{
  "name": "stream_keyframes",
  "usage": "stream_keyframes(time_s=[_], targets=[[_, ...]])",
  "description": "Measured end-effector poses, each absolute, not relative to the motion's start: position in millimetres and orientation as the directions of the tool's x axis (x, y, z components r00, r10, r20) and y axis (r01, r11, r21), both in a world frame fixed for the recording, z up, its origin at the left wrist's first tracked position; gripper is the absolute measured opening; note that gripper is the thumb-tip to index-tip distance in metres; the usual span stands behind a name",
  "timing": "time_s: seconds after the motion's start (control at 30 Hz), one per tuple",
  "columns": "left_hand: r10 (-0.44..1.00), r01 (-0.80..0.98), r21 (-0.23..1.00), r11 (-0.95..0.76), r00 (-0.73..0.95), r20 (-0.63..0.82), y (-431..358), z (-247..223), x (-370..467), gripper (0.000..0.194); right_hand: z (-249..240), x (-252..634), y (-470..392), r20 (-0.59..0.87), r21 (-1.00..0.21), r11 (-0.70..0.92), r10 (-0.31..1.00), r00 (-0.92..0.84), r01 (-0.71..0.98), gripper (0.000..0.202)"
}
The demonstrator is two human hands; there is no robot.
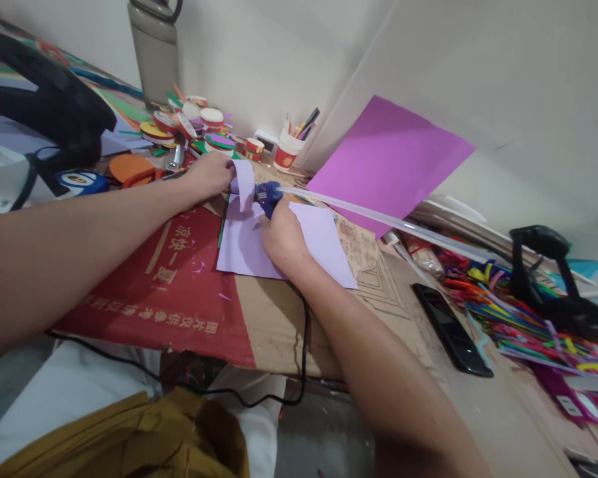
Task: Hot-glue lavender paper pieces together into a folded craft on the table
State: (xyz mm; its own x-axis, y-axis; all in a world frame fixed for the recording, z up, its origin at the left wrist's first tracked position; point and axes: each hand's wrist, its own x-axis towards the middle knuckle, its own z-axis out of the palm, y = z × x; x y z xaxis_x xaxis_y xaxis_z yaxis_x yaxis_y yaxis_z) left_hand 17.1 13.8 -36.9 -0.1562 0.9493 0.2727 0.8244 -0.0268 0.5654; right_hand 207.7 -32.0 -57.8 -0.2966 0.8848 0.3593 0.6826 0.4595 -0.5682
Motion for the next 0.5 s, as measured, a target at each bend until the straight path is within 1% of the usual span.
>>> stream_keyframes(time_s=[0.13,0.37,0.5], targets=[[0.95,0.822,0.569,-0.027,-0.156,0.271,12.3,-36.8,17.5,0.026,-56.5,205.9,-33.8,0.349,-0.576,0.43,0.899,-0.266,0.695,0.047],[0.959,0.794,0.608,-0.012,-0.164,0.233,8.6,-33.3,19.1,0.025,-55.8,203.1,-34.6,0.351,-0.567,0.462,0.885,-0.307,0.682,0.043],[0.959,0.766,0.641,-0.042,-0.15,0.242,6.1,-32.6,18.9,0.025,-55.0,201.4,-35.2,0.339,-0.559,0.469,0.882,-0.328,0.684,0.043]])
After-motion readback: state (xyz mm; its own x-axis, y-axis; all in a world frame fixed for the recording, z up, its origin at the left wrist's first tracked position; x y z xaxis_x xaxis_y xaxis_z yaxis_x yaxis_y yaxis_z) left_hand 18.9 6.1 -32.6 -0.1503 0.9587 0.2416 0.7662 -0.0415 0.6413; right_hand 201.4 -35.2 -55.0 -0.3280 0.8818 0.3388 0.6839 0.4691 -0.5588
